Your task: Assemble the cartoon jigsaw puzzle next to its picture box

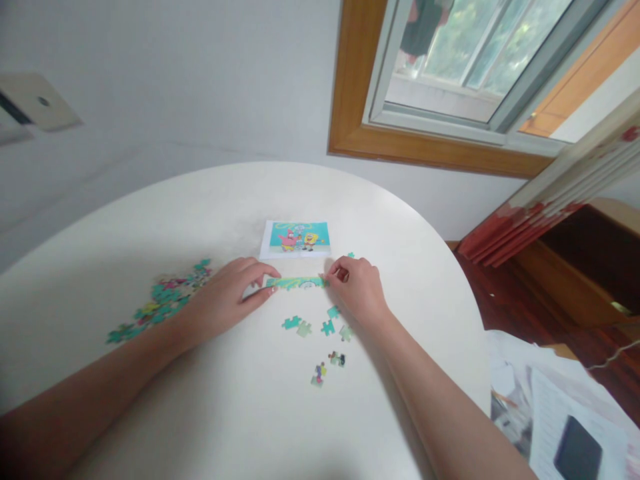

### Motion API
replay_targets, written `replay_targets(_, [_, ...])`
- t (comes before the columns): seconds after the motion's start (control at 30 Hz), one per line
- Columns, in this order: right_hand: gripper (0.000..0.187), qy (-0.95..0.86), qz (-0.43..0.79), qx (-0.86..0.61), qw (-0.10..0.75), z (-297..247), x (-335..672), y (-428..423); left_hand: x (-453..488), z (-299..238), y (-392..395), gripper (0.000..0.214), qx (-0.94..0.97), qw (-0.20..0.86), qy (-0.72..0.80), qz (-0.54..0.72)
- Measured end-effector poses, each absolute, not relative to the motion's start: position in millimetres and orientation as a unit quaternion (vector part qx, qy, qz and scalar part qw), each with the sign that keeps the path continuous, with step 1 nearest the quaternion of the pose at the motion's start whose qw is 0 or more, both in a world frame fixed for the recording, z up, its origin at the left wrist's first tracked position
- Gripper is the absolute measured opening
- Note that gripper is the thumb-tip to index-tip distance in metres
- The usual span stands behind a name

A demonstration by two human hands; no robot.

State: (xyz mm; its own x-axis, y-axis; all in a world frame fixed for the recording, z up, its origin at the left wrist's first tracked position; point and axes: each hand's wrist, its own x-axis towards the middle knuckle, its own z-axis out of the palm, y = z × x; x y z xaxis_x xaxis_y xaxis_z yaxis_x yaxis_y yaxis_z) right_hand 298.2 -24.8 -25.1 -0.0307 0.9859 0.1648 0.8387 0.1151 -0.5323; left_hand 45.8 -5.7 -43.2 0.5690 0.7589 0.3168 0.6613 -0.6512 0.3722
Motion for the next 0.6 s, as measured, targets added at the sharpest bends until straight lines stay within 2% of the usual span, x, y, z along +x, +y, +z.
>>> replay_targets(0.3, [0.017,-0.742,0.128,-0.626,0.202,-10.2,319.7,-24.9,45.4,-43.6,-6.1,0.02,0.877,0.112,0.405,0.231])
replay_targets(0.6, [0.015,-0.751,0.136,-0.614,0.203,-21.9,311.7,-23.7,45.3,-42.6,-5.6,0.021,0.878,0.107,0.408,0.224])
